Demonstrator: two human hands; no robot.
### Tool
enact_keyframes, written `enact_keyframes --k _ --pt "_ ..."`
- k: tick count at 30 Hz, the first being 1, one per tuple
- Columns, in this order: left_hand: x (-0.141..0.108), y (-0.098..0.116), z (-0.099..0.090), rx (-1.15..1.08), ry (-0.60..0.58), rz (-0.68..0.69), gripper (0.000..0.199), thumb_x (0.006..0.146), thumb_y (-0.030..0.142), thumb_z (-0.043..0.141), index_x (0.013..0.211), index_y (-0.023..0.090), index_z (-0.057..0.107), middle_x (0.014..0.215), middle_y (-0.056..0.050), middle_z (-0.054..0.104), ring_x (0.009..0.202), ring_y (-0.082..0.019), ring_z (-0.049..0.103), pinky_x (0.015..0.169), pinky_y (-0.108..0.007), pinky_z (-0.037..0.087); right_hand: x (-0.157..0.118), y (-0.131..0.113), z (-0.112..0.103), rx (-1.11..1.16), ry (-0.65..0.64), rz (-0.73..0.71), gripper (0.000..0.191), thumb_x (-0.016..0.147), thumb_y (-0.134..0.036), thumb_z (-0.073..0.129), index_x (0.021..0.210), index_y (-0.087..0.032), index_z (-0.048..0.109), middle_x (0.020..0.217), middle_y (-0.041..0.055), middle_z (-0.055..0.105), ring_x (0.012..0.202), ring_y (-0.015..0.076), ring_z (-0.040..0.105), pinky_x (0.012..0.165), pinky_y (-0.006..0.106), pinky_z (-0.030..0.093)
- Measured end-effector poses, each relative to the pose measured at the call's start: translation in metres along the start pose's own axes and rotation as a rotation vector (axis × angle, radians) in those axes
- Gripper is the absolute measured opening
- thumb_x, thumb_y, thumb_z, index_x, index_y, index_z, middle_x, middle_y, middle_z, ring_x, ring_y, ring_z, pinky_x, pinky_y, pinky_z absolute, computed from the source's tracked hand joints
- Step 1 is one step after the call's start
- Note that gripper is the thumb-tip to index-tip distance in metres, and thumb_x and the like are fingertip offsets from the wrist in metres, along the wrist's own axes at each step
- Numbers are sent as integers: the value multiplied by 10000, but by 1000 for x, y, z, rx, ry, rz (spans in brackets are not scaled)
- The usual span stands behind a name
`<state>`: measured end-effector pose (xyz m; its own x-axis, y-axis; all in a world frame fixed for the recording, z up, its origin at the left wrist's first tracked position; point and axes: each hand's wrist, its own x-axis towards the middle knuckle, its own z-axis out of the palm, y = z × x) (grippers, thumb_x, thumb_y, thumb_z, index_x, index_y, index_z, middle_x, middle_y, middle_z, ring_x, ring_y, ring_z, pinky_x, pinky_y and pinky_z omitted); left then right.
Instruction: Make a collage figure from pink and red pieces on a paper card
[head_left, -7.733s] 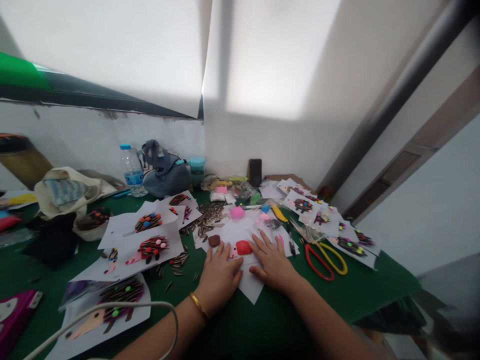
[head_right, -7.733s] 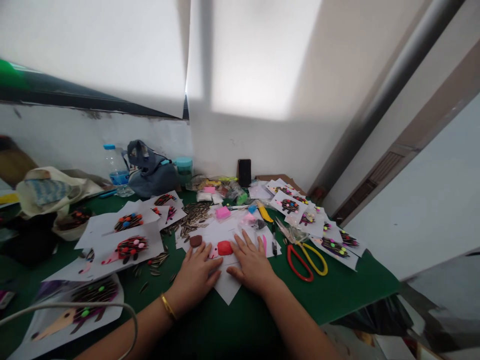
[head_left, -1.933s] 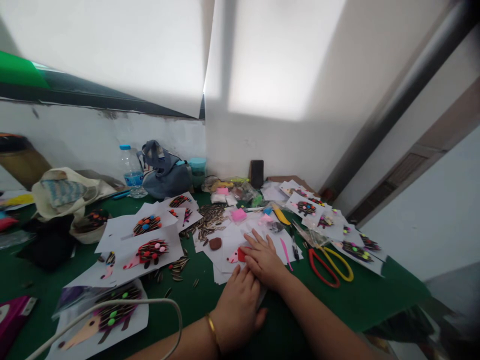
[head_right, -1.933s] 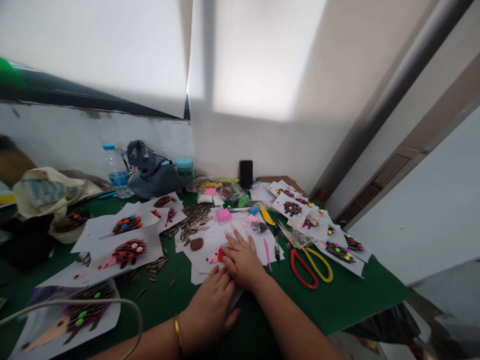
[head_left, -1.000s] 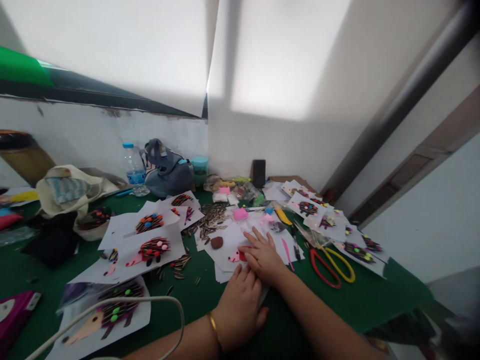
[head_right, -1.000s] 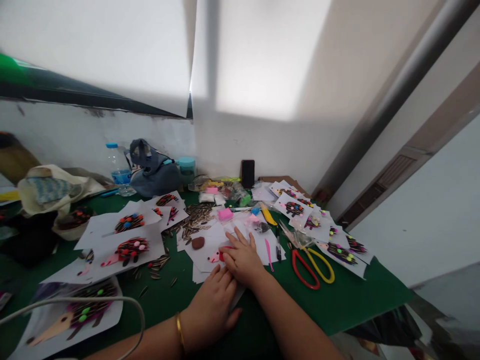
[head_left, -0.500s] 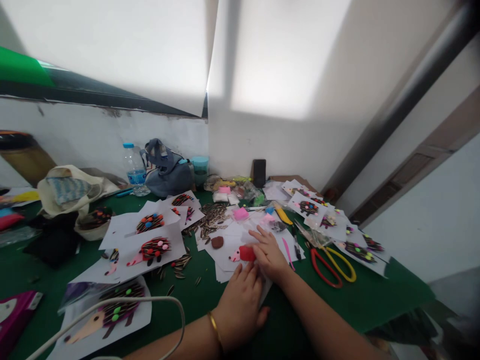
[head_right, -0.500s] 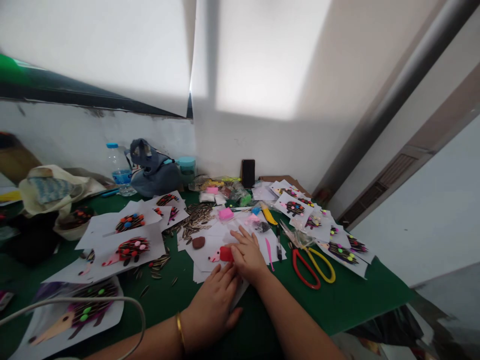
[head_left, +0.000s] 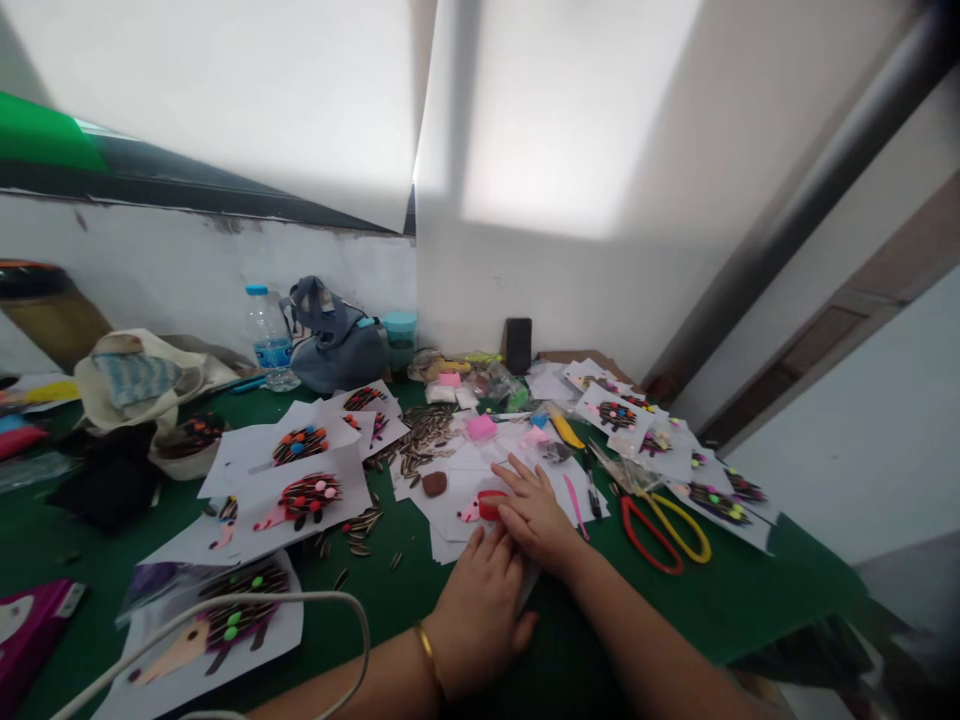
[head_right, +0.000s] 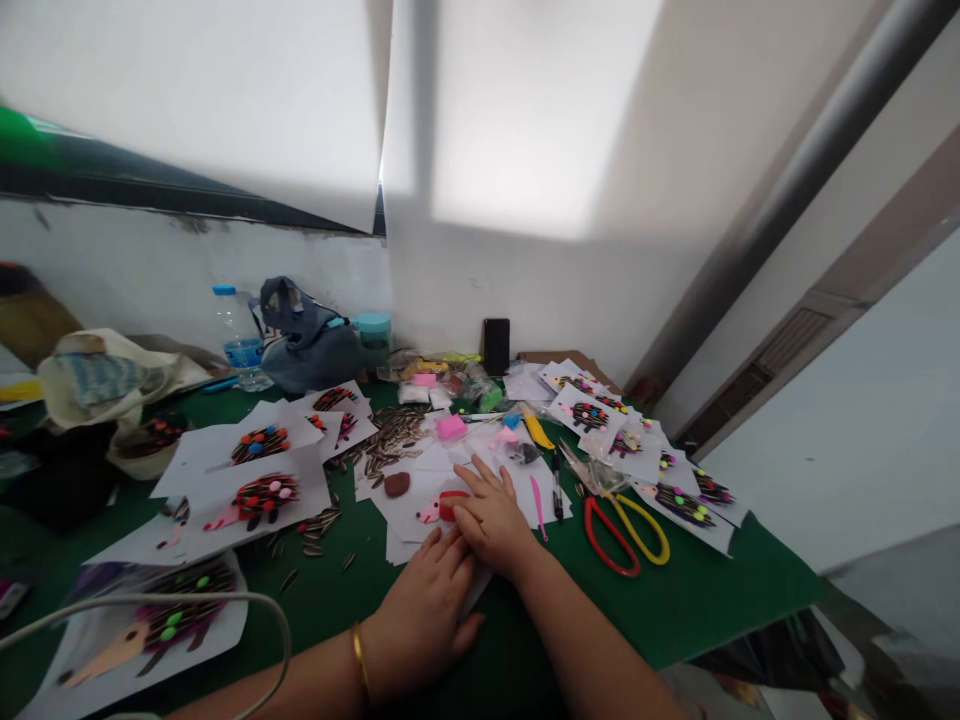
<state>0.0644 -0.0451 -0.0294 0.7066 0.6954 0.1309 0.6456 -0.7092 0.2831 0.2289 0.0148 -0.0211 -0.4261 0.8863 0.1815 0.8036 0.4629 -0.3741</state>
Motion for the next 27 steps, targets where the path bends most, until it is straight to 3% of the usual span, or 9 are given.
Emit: enact_keyframes --k 6,11,19,27 --pt "-1 -1 5 6 25 -11 737 840 547 533 1413 99 417 1454 -207 454 1389 -361 340 1160 -533 239 0 -2 -2 16 -55 -29 338 968 -366 407 1142 -379 697 1538 -36 362 1474 266 140 1148 599 44" --pt "-2 -4 8 -13 25 14 721 847 536 529 1430 134 397 1488 -175 422 1410 -333 309 1172 -522 214 -6 7 -7 31 8 20 357 964 -340 393 1132 -379 705 1525 -32 386 1466 273 176 1147 593 92" --pt "0 -2 6 -8 9 3 735 847 533 526 1434 110 395 1469 -194 441 1392 -344 335 1165 -531 235 -15 8 -11 -83 -88 -42 334 974 -387 421 1235 -426 625 1551 -38 334 1474 292 137 1137 625 75" --pt "-1 -1 0 -20 -5 1 717 855 536 522 1423 112 418 1493 -184 414 1410 -332 317 1174 -521 225 -17 14 -12 -90 -36 -62 378 998 -399 369 1335 -406 539 1577 -22 277 1478 283 126 1143 614 113"
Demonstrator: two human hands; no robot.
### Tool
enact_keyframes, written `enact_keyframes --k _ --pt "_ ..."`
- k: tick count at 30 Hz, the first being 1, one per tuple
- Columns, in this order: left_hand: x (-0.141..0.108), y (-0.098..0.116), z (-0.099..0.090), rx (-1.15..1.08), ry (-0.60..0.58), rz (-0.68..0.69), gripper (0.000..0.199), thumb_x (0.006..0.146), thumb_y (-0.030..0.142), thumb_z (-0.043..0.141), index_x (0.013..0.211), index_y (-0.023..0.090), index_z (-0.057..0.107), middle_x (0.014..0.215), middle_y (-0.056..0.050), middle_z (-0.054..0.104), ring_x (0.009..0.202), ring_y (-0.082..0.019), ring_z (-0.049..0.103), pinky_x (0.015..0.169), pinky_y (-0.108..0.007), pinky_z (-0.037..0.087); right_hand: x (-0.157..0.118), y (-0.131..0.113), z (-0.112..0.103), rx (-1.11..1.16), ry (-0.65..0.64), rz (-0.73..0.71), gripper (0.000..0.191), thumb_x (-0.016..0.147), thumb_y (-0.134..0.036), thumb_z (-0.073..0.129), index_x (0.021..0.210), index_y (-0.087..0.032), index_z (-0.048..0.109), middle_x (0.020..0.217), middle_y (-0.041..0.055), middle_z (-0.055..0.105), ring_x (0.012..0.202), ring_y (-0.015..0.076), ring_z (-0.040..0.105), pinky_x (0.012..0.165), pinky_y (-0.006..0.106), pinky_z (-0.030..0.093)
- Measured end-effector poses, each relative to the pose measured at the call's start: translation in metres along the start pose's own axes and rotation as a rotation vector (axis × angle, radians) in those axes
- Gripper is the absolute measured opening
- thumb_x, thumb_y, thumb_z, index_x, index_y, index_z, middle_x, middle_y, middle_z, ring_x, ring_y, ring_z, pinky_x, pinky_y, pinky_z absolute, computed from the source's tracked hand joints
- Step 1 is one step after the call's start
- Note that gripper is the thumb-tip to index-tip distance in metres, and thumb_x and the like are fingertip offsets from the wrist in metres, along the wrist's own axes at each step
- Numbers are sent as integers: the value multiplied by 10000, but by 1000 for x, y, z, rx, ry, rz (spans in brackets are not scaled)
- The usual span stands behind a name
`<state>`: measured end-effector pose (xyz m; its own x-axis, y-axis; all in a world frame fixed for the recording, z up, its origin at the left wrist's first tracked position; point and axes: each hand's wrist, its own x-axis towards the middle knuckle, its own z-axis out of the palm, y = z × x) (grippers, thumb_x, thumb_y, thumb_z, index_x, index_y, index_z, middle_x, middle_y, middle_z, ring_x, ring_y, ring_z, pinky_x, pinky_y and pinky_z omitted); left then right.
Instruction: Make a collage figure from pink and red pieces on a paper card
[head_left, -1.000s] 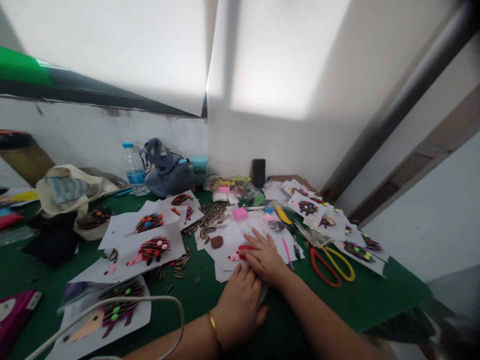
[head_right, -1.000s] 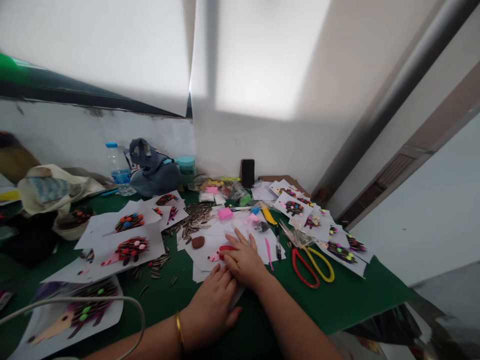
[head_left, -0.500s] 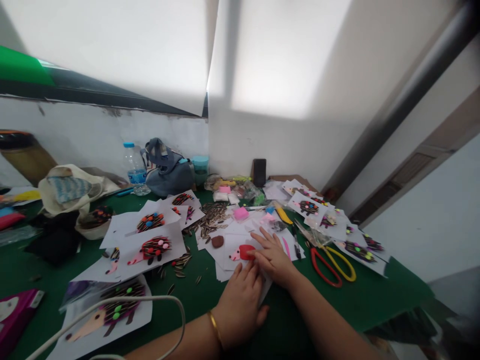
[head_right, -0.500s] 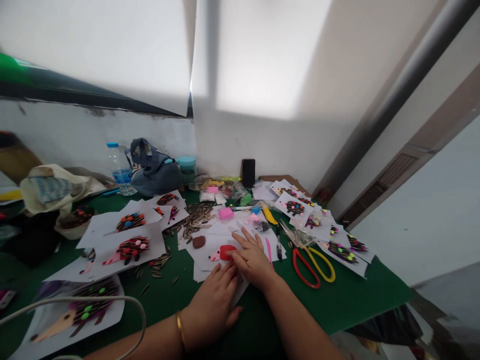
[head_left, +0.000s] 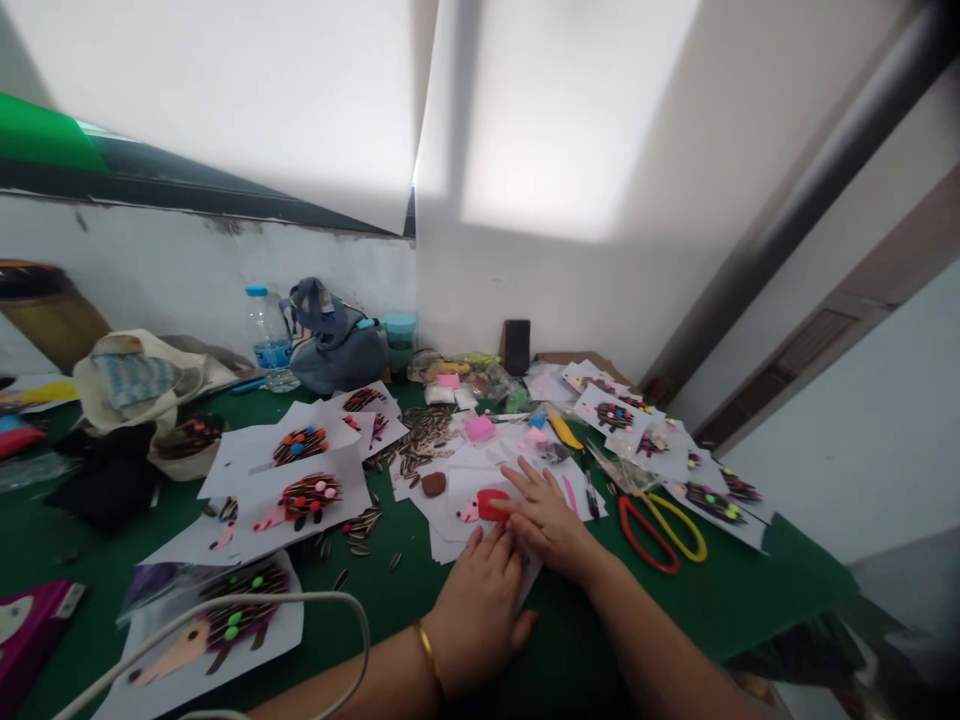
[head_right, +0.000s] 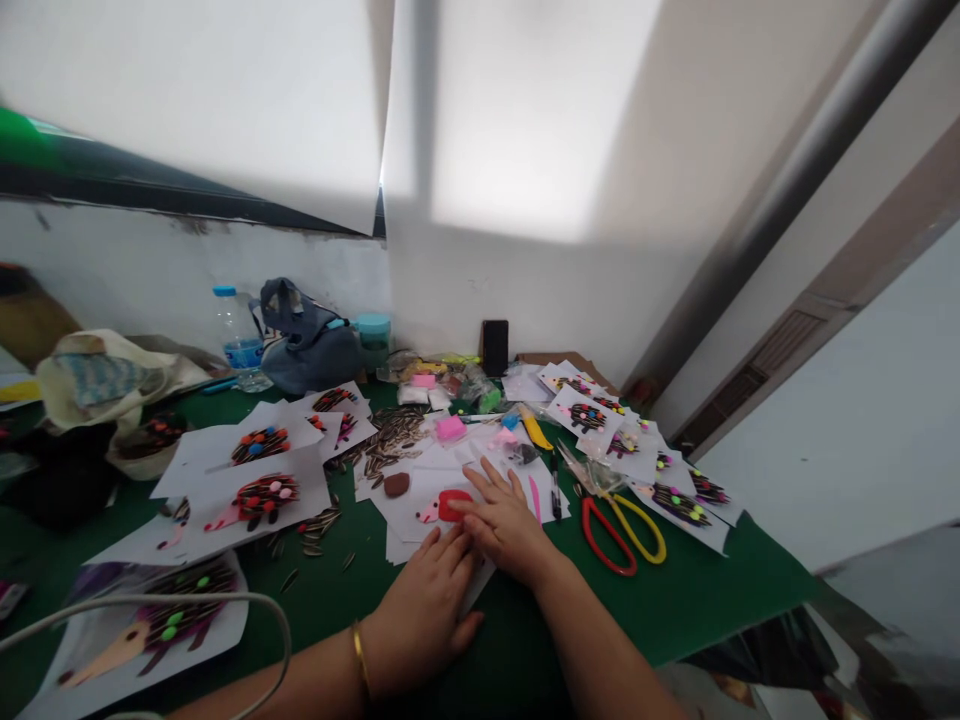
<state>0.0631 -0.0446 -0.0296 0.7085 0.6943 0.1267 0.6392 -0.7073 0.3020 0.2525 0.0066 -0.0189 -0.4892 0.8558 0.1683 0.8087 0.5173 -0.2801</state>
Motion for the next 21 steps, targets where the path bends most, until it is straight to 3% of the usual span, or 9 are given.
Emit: enact_keyframes --k 4,10,21 --pt "0 0 -2 -3 -14 0 676 864 533 504 1384 103 472 1489 -186 420 1413 -335 313 1172 -518 234 -9 9 0 -51 8 28 430 996 -461 356 1414 -401 435 1582 4 262 1472 303 145 1129 646 124" --pt "0 1 -3 -16 -14 -14 706 862 543 505 1410 102 440 1481 -191 431 1409 -328 324 1171 -518 241 -14 8 0 -82 -132 -11 505 952 -603 374 1433 -448 373 1602 8 193 1474 346 89 1103 699 74" --pt "0 1 -2 -9 -10 -12 689 860 545 513 1381 95 468 1453 -205 460 1396 -330 345 1165 -521 250 -9 4 -1 -60 -166 11 583 924 -662 367 1461 -441 318 1615 24 134 1477 347 56 1108 691 48"
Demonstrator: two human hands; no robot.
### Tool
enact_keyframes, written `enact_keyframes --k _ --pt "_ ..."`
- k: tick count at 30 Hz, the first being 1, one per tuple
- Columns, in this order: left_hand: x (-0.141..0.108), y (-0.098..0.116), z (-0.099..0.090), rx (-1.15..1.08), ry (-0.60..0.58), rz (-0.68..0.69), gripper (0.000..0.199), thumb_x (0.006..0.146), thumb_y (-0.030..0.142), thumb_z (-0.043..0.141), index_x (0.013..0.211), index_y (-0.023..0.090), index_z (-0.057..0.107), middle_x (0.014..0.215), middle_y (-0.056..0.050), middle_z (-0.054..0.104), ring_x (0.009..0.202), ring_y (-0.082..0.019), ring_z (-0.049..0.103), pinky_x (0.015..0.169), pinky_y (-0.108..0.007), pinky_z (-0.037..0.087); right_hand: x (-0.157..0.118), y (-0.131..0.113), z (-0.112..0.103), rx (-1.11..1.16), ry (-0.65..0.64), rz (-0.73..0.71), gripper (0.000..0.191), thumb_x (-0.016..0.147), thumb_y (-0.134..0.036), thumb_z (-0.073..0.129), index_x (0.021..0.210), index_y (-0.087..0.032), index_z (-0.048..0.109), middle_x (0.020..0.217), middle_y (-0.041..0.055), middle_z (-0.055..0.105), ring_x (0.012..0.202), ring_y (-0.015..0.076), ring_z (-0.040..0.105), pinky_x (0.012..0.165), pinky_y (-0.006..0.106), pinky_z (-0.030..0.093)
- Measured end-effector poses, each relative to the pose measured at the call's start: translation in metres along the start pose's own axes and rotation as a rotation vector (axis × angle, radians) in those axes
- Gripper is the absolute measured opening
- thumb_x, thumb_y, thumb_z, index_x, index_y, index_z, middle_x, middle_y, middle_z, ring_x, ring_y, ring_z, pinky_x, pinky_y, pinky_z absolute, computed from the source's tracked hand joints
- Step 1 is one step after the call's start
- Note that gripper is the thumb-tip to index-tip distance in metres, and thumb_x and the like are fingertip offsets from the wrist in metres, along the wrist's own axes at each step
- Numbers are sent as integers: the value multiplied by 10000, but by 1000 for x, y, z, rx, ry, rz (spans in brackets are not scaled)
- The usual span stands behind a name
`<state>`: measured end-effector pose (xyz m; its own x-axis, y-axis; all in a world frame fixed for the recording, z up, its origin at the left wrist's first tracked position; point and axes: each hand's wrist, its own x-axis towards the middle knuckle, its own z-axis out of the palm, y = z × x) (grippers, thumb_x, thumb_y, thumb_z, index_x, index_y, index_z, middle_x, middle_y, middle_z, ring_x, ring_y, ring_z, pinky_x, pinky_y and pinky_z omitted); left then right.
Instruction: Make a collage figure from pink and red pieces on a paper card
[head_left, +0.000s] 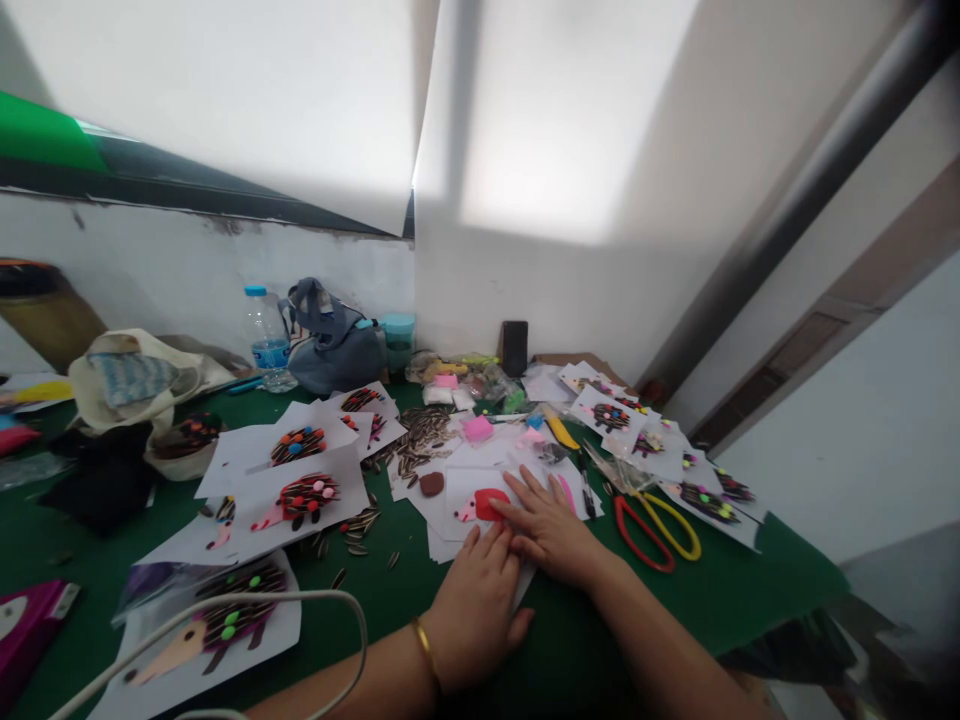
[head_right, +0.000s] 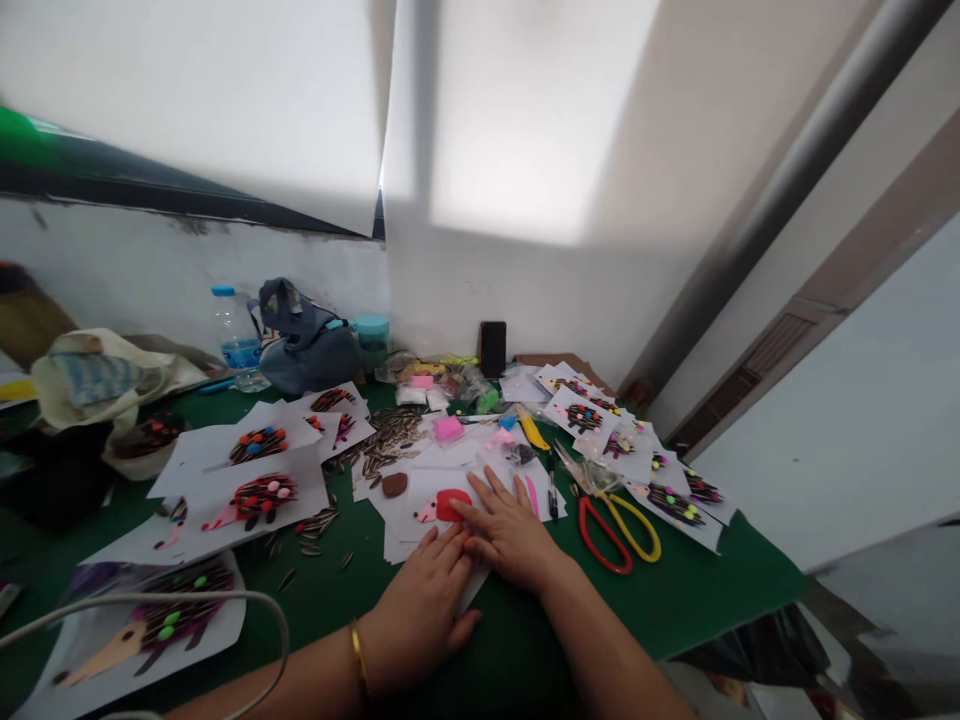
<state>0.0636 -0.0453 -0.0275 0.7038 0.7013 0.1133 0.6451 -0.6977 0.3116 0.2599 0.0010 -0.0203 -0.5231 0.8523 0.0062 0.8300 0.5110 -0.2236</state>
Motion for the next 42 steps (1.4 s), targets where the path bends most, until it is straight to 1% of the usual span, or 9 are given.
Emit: enact_keyframes --k 9,16,19,21,25,30,35,40,42 --pt "0 0 1 4 14 -8 674 849 539 531 1370 113 484 1436 -184 488 1390 -327 355 1170 -514 246 11 3 -4 -23 -47 -40 592 918 -689 330 1458 -444 322 1618 23 111 1476 359 28 1103 699 29" --pt "-1 0 0 -1 -8 0 693 857 549 513 1402 127 448 1452 -175 471 1392 -338 347 1166 -524 246 8 7 -3 3 10 -90 622 909 -696 336 1474 -440 291 1624 21 64 1474 371 9 1111 689 49" --pt "0 0 0 3 -9 -1 705 853 548 520 1409 122 436 1438 -184 485 1388 -338 350 1161 -527 248 9 9 -1 0 13 -116 621 901 -702 356 1463 -441 321 1624 18 72 1471 386 25 1105 696 51" --pt "0 -1 1 5 -3 2 707 852 547 521 1410 121 432 1451 -183 469 1389 -335 349 1163 -523 245 11 12 1 -7 47 -118 611 902 -702 351 1450 -430 361 1621 18 108 1471 383 41 1109 690 52" --pt "0 -3 4 11 5 21 670 860 529 516 1379 108 466 1487 -186 420 1392 -338 339 1167 -521 231 15 16 4 -2 168 -69 616 932 -689 227 1439 -389 407 1602 23 204 1477 350 47 1120 672 62" --pt "0 -4 7 8 40 9 692 843 550 537 1384 127 457 1434 -175 487 1386 -333 344 1165 -518 243 16 11 6 -37 53 -151 558 932 -670 314 1441 -447 363 1614 -1 145 1477 353 39 1110 687 27" --pt "-1 -2 5 -1 14 1 678 850 553 526 1372 124 472 1408 -179 512 1378 -331 361 1166 -521 245 20 9 5 -67 5 -153 546 944 -639 341 1456 -447 327 1618 -3 113 1478 350 22 1113 678 -2" --pt "-1 0 1 7 -5 -5 686 856 545 519 1377 101 469 1435 -198 482 1377 -332 369 1167 -513 249 21 10 2 -38 -5 -124 686 915 -693 329 1513 -387 190 1619 32 99 1479 340 21 1126 662 20" --pt "0 0 0 6 -9 -4 689 858 546 516 1381 100 465 1439 -200 477 1377 -331 371 1166 -512 249 21 9 2 -40 -8 -118 692 913 -699 319 1514 -379 195 1619 38 98 1479 342 24 1125 664 14"
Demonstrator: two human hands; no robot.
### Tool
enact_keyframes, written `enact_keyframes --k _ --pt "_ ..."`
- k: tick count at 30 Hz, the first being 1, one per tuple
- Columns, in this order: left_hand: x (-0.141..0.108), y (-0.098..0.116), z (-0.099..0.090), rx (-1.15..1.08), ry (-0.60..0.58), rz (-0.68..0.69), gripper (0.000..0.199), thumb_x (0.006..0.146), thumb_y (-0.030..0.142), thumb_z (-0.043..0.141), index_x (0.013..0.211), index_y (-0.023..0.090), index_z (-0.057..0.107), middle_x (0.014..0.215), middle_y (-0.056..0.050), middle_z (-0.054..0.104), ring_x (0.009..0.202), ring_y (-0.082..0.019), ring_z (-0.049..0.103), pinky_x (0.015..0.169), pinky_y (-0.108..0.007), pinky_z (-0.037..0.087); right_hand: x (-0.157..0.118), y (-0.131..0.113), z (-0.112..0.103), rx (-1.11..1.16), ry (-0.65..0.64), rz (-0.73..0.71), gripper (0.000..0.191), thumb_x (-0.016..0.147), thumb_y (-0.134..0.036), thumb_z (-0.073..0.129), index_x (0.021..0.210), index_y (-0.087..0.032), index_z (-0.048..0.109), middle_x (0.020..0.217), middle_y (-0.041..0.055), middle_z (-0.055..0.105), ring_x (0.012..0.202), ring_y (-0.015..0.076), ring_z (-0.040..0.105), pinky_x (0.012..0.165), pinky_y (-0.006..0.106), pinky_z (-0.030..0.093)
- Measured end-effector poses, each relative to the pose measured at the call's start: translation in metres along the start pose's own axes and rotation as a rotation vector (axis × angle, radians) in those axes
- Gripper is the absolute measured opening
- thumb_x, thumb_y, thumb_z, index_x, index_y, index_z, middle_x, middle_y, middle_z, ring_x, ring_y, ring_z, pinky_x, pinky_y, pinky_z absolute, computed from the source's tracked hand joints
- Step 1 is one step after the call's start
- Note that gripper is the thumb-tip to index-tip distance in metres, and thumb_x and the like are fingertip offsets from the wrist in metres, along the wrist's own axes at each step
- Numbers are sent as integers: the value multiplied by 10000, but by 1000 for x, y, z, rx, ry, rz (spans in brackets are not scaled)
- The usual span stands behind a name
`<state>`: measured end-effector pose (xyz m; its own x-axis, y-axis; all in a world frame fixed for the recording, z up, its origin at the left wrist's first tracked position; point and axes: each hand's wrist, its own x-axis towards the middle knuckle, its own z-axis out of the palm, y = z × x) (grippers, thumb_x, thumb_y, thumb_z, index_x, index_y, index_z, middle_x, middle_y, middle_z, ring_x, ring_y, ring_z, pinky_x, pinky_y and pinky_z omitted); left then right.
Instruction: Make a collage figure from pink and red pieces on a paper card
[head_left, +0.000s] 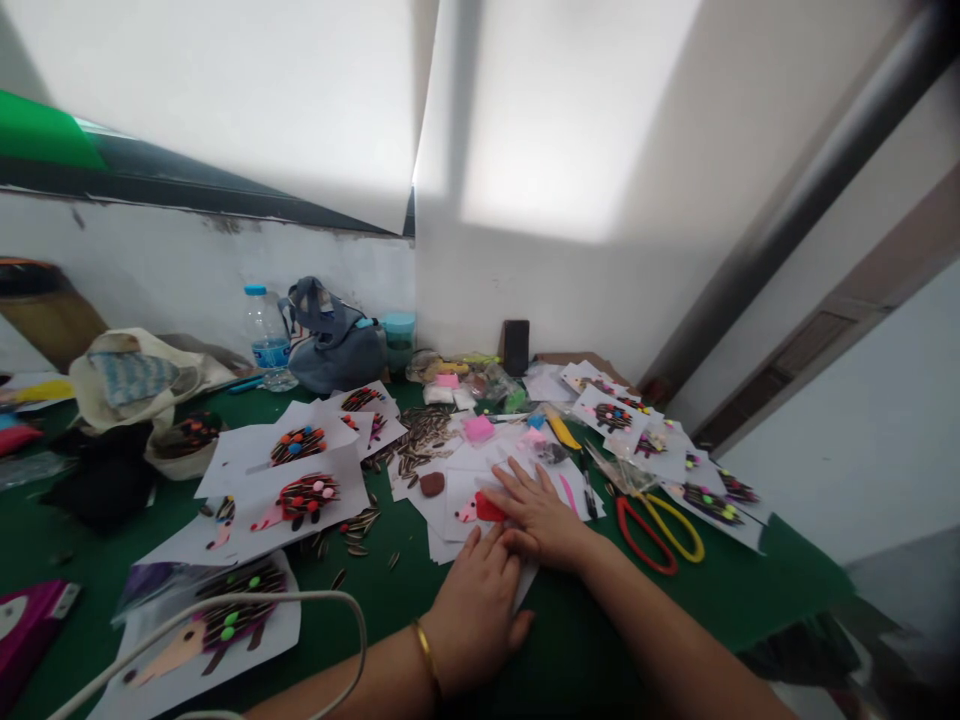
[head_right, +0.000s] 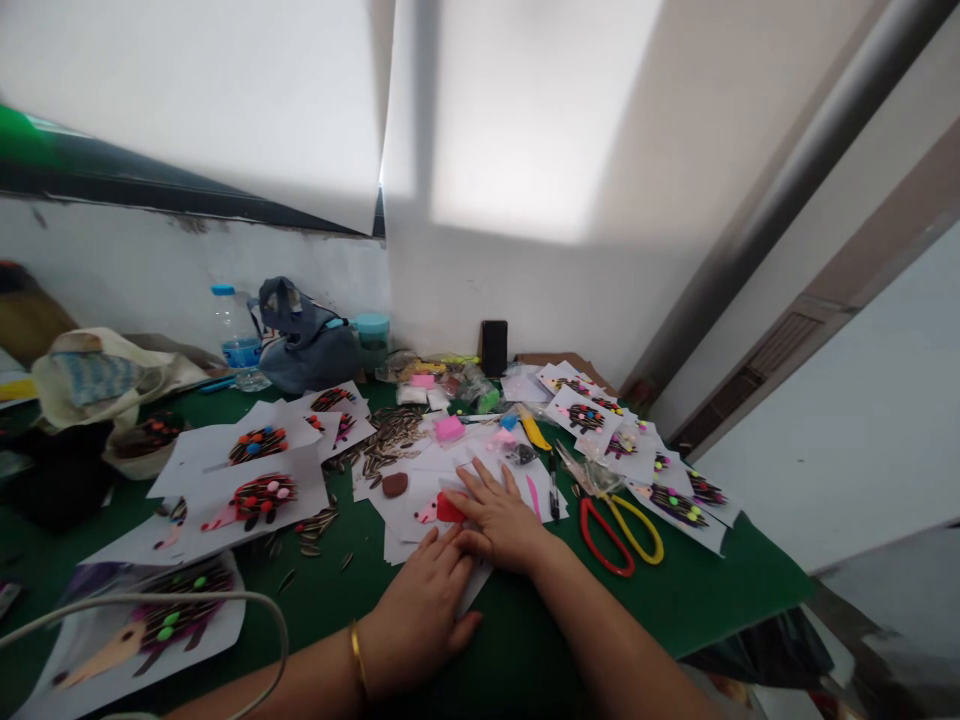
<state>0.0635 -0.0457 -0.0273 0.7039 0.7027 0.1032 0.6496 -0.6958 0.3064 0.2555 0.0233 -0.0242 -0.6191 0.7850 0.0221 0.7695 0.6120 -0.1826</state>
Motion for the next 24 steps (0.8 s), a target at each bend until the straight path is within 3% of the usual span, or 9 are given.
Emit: enact_keyframes --k 6,12,18,24 --pt "1 0 1 0 -14 2 689 860 527 518 1398 103 448 1465 -196 447 1383 -336 361 1169 -527 234 3 -1 0 -7 -15 18 603 948 -662 257 1487 -394 287 1618 26 120 1480 335 16 1122 663 -1" --pt "1 -1 -1 5 -9 16 669 863 545 500 1375 115 476 1474 -190 440 1390 -332 351 1161 -519 245 2 5 1 35 57 46 681 939 -679 223 1527 -339 181 1623 50 72 1483 323 8 1141 629 76" --pt "2 -1 1 4 -12 3 706 860 543 505 1412 109 434 1470 -187 445 1388 -330 355 1167 -512 235 6 1 1 -15 1 36 584 951 -652 270 1478 -402 312 1620 28 106 1481 333 2 1118 665 20" --pt "1 -1 1 11 2 13 676 869 535 498 1388 103 461 1474 -198 435 1398 -330 335 1163 -513 239 7 4 4 1 42 77 672 938 -680 245 1519 -344 218 1619 61 106 1483 320 12 1138 630 69"
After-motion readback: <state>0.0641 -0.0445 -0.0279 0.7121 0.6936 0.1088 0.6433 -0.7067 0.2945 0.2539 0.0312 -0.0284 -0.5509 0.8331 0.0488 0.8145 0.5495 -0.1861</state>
